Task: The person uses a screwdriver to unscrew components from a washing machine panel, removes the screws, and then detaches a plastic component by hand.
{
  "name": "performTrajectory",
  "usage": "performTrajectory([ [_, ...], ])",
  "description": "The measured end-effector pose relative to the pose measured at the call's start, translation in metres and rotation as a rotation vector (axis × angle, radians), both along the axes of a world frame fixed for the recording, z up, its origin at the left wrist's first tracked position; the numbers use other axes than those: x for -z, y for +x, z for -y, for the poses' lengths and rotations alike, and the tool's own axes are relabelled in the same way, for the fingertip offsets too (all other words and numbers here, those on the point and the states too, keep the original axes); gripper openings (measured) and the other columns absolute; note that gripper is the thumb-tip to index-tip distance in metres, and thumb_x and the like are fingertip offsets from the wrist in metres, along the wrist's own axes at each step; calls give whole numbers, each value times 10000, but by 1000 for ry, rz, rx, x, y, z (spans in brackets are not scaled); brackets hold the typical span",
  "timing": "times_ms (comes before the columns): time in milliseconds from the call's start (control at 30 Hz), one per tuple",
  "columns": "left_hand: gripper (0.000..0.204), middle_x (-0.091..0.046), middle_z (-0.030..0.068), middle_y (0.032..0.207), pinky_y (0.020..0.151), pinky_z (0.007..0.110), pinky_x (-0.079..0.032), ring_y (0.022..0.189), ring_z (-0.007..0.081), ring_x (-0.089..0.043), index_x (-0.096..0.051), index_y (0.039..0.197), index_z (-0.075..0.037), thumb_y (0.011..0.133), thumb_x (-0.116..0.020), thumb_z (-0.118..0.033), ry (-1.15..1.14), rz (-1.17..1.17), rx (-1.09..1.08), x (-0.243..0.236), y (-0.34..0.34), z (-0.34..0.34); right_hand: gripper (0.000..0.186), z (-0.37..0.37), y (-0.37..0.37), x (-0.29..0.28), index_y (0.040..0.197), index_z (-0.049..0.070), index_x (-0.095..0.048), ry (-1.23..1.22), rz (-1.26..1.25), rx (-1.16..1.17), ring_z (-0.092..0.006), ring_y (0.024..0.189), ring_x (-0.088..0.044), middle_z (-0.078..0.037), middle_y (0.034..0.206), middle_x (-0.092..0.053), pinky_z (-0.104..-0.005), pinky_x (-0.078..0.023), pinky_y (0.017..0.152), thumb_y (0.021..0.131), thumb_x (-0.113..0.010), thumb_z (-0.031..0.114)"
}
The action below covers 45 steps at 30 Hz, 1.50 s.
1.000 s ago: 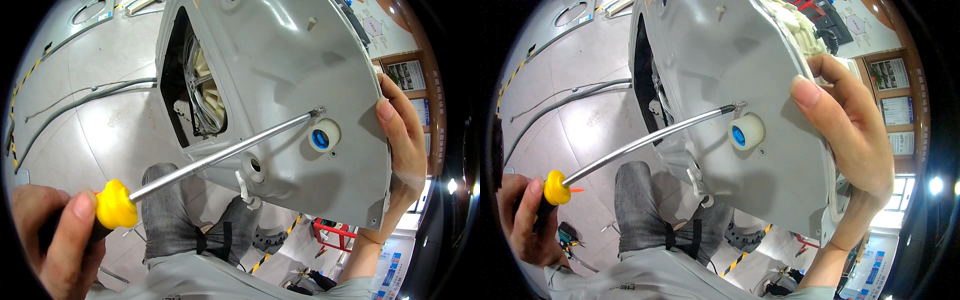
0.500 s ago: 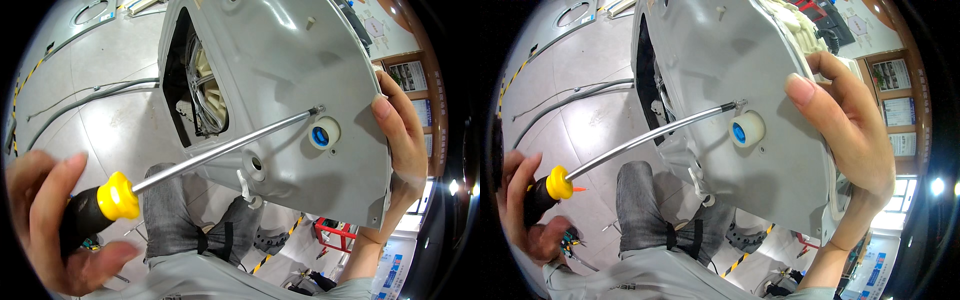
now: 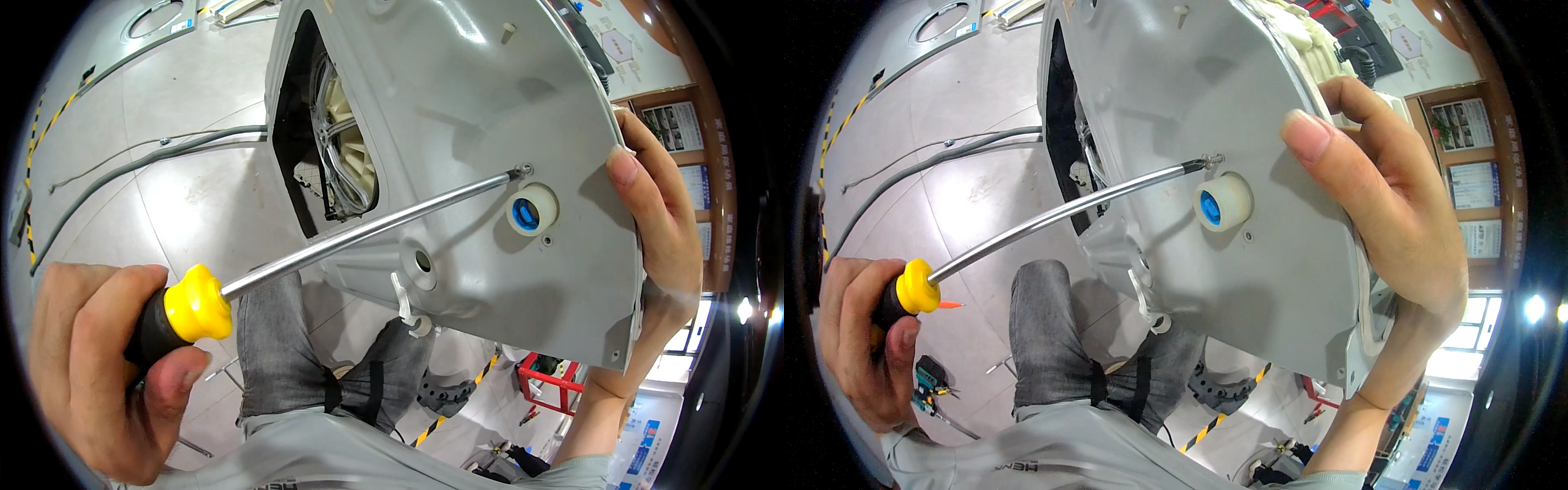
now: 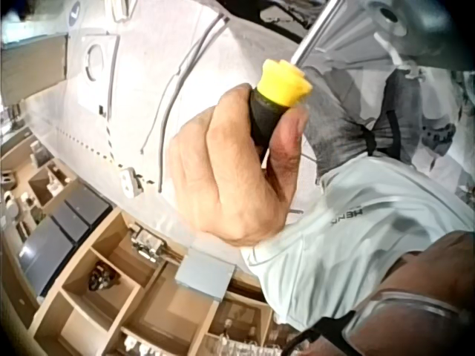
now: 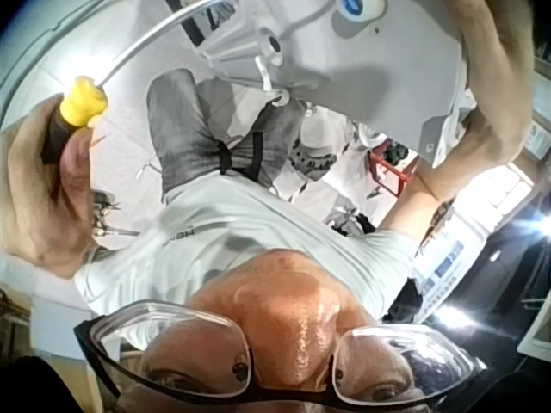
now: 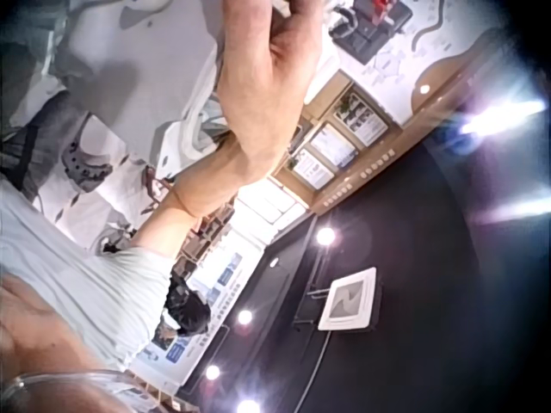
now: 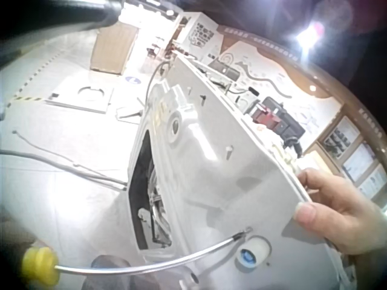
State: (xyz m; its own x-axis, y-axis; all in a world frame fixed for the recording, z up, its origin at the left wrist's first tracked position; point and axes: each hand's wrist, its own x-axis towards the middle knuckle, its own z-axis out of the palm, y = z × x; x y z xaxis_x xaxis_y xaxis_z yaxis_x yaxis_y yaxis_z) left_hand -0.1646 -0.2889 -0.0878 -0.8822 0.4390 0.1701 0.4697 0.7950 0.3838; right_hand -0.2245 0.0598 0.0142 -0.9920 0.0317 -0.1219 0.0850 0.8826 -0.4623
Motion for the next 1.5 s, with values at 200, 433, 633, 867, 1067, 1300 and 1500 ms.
performTrajectory([
  [200,491,-536,206,1106,825,376,-540,942,308,-613,-567,1252,32,983,-568,-379,-104,-102,39,-11,-2,-5,632,2,1,0,1377,-15,-533,36,-22,34,-247,1151,-607,-203,1229,-624,-301,-475,949,918,-650,404],
  [433,474,-599,205,1047,769,347,-539,903,294,-643,-544,1265,56,974,-590,-316,-95,-99,26,-14,-3,-9,624,4,2,1,1339,-16,-562,-43,-25,22,-204,1060,-634,-170,1145,-652,-267,-483,906,903,-680,415],
  [633,452,-600,204,1049,769,333,-529,907,280,-635,-542,1249,52,947,-630,-272,-114,-158,17,-8,2,-12,626,5,0,1,1324,-16,-569,-35,-18,3,-192,1005,-648,-162,1091,-662,-263,-505,847,898,-684,428],
  [867,368,-570,130,941,749,307,-423,773,229,-541,-603,1083,7,959,-604,-339,68,235,-38,-15,-15,-7,598,4,0,3,1298,-12,-570,-56,-40,-12,-171,951,-651,-149,1038,-668,-250,-497,792,914,-662,438],
  [1067,297,-567,111,939,767,299,-414,808,207,-533,-607,1044,2,948,-620,-278,245,425,-154,-13,-22,-8,659,-8,4,13,1351,5,-523,-5,-240,11,-187,1015,-624,-164,1091,-638,-265,-480,836,962,-572,535],
  [1300,336,-500,106,813,669,323,-378,722,222,-489,-598,1016,11,929,-642,-310,150,53,-70,-3,-16,-17,651,-7,3,4,1369,2,-511,54,-112,-55,-198,1066,-606,-164,1135,-616,-271,-466,888,987,-512,529],
  [1500,369,-492,111,806,644,312,-375,688,216,-483,-598,1016,13,913,-666,-335,165,62,-87,3,-21,-15,596,6,4,1,1292,3,-545,-23,-81,35,-148,963,-622,-127,1017,-616,-248,-485,817,981,-533,512],
])
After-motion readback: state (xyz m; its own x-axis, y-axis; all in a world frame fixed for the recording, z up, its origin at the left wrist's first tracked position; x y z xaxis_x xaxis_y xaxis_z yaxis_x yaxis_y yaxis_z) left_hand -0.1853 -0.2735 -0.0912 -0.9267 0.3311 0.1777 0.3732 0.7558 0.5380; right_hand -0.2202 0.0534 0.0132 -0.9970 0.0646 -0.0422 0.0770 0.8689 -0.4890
